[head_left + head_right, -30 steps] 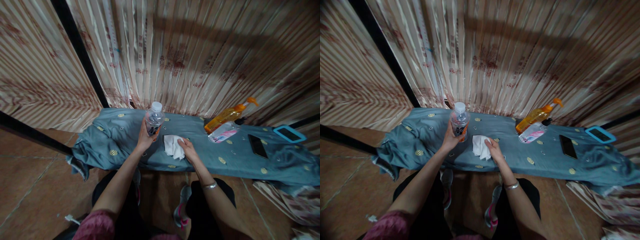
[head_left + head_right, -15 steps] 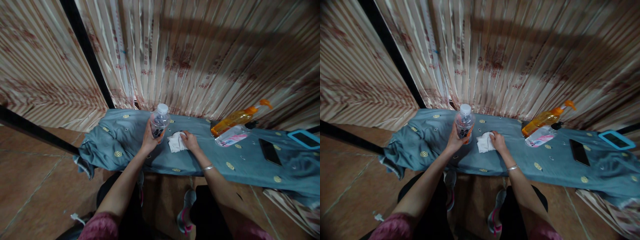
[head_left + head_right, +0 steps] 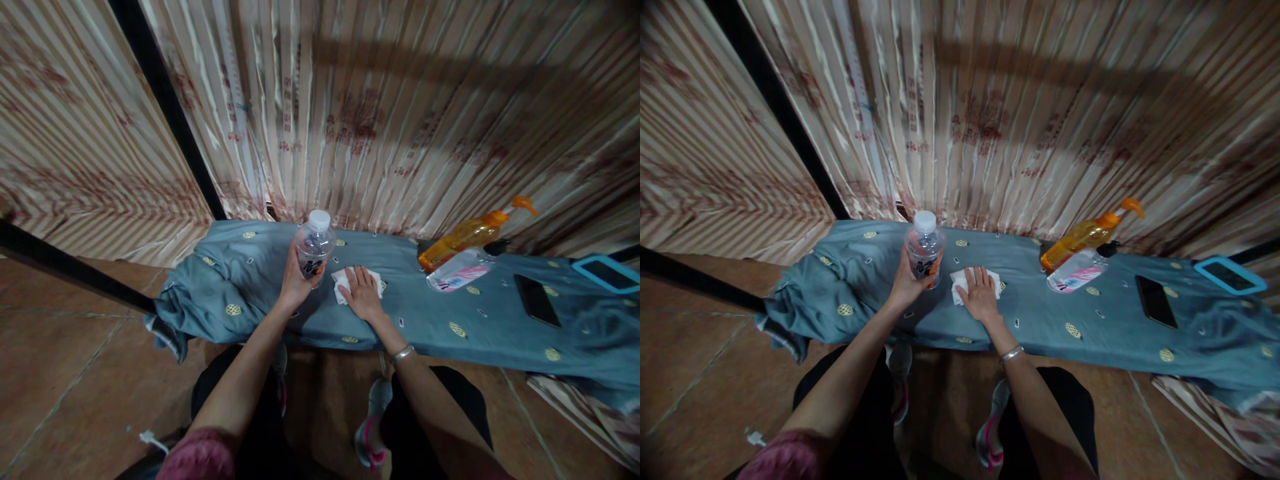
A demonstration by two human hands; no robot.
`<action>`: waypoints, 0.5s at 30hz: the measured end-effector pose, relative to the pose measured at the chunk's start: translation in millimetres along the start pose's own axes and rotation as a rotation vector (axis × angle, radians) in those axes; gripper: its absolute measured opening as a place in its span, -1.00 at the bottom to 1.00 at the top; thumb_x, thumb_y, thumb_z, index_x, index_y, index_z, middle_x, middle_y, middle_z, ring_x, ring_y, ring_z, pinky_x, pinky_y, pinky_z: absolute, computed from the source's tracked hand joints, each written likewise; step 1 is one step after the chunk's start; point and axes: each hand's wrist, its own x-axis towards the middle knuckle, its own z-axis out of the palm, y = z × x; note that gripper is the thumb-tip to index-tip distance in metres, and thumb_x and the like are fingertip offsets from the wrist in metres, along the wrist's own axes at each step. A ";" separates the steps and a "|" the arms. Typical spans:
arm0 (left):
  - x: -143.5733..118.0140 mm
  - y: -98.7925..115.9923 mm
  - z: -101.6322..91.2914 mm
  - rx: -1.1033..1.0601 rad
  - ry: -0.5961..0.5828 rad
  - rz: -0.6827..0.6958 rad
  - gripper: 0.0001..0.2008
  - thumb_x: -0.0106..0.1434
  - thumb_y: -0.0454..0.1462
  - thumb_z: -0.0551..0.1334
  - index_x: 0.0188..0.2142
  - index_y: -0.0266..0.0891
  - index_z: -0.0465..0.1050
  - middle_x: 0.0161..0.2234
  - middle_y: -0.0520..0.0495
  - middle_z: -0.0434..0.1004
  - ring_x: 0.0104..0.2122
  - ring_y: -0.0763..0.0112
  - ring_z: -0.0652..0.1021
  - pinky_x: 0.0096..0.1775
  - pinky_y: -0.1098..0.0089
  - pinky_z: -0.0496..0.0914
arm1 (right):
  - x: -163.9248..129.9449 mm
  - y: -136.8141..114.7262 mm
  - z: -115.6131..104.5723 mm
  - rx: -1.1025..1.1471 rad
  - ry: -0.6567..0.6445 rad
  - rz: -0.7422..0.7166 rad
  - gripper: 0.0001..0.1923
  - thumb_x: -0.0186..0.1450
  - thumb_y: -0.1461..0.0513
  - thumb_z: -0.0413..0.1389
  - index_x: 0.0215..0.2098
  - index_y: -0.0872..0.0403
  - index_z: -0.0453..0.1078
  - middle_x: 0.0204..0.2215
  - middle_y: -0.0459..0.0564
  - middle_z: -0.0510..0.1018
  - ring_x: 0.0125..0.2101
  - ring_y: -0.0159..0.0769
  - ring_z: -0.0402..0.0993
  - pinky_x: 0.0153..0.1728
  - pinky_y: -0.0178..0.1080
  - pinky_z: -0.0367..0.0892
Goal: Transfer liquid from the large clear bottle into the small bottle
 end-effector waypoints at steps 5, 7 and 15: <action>-0.2 -2.0 -0.3 0.018 0.020 -0.027 0.17 -0.09 -0.37 0.48 0.43 -0.18 -0.10 0.42 -0.33 0.18 0.39 0.01 0.30 0.41 0.02 0.18 | -5.9 14.0 -5.8 0.011 0.043 0.006 -0.47 0.43 0.04 0.20 0.29 0.03 0.32 0.29 0.14 0.35 0.21 0.00 0.38 0.18 0.17 0.35; -0.9 -3.0 -0.3 0.031 0.013 -0.047 0.17 -0.08 -0.35 0.48 0.44 -0.19 -0.11 0.40 -0.33 0.21 0.39 0.01 0.31 0.41 0.02 0.16 | -15.6 33.3 -14.7 0.009 0.075 0.043 -0.46 0.43 0.04 0.20 0.30 0.02 0.30 0.31 0.14 0.33 0.22 0.01 0.37 0.19 0.18 0.34; -5.5 -6.4 -1.1 0.070 0.050 -0.047 0.17 -0.08 -0.29 0.52 0.44 -0.14 -0.06 0.40 -0.30 0.22 0.39 0.00 0.30 0.41 0.01 0.17 | -90.9 191.3 -84.0 -0.086 0.266 0.475 -0.49 0.43 0.06 0.20 0.27 0.05 0.33 0.26 0.14 0.38 0.19 -0.01 0.39 0.16 0.17 0.36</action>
